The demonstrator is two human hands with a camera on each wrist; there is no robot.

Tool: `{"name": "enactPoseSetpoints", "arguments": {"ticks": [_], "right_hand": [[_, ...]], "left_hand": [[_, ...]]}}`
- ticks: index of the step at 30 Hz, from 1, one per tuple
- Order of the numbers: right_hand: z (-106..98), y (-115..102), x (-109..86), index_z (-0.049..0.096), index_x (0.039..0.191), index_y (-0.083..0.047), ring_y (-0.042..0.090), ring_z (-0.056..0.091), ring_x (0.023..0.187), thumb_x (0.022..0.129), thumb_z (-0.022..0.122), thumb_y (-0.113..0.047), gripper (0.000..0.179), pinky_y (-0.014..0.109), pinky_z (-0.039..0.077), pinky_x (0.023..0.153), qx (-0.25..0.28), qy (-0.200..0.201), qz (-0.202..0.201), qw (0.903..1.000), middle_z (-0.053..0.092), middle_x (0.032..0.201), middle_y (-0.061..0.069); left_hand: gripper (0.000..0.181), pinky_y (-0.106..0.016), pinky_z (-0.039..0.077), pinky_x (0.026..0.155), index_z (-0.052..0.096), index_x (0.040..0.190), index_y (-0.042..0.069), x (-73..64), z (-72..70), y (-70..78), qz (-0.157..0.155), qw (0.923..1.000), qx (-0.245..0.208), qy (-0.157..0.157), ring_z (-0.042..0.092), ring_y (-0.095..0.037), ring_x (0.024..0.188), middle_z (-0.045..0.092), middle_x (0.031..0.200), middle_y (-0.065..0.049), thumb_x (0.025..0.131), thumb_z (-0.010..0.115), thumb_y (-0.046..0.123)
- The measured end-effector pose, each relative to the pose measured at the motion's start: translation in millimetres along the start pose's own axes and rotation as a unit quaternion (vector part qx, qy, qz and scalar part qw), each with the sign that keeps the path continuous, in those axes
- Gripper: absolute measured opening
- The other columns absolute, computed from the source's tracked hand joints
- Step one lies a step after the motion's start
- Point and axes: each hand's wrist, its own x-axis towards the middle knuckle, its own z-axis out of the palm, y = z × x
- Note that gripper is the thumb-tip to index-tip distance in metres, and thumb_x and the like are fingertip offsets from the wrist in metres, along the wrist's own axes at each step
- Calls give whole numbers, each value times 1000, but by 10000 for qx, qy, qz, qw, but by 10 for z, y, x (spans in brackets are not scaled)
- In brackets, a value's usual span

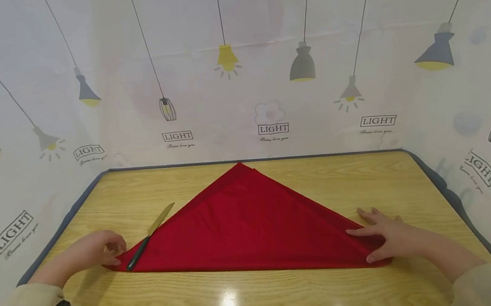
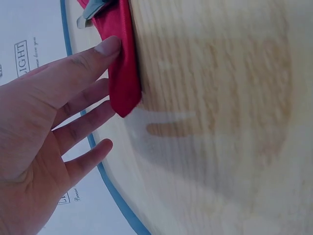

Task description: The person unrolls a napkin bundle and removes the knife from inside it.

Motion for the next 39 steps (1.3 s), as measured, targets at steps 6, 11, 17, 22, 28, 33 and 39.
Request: {"name": "enactPoseSetpoints", "arguments": {"ticks": [6,11,17,22,28,33,39], "right_hand": [[0,7,-2,58,138,-24,62,3,134,81,75,-42,61,83,0,87,29,-8,2,10000,18,152,33],[-7,20,-6,59,137,-26,62,2,134,81,75,-43,61,83,-2,88,57,6,20,10000,17,152,33],[-11,6,-4,58,137,-25,61,2,135,81,76,-42,62,83,-3,89,47,-16,73,10000,17,153,32],[-9,-10,-10,58,138,-23,62,3,134,81,76,-40,62,83,-2,88,51,-18,42,10000,18,153,32],[-8,19,-16,59,136,-27,62,4,134,81,76,-42,60,83,0,88,-13,31,6,10000,19,152,33],[-8,32,-16,58,137,-27,63,3,133,82,76,-40,60,84,-2,86,71,25,-77,9999,18,152,34],[-8,41,-16,58,138,-28,62,1,134,82,75,-42,60,83,-3,87,119,-12,-37,9999,17,153,33]], "left_hand": [[27,-39,50,72,68,96,13,89,-45,50,-187,9998,114,-5,56,-16,80,61,88,3,76,84,22],[34,-40,50,76,66,103,13,189,-46,74,-175,9997,184,20,56,-17,81,60,89,2,77,84,23],[42,-40,50,76,64,108,9,330,-74,114,21,9999,139,10,56,-18,80,60,88,1,75,85,24],[48,-41,50,76,62,111,9,427,-95,135,52,10000,16,-32,57,-18,80,61,89,0,74,86,28],[52,-40,49,76,60,114,10,540,-92,137,77,9999,-25,-101,57,-17,81,60,89,1,73,86,31],[59,-37,48,74,56,120,9,621,-88,159,83,9994,-252,-228,54,-15,78,57,87,0,73,87,28],[63,-37,47,75,53,123,8,650,-102,172,141,9982,-470,-349,53,-15,77,56,85,0,72,87,24]]}}
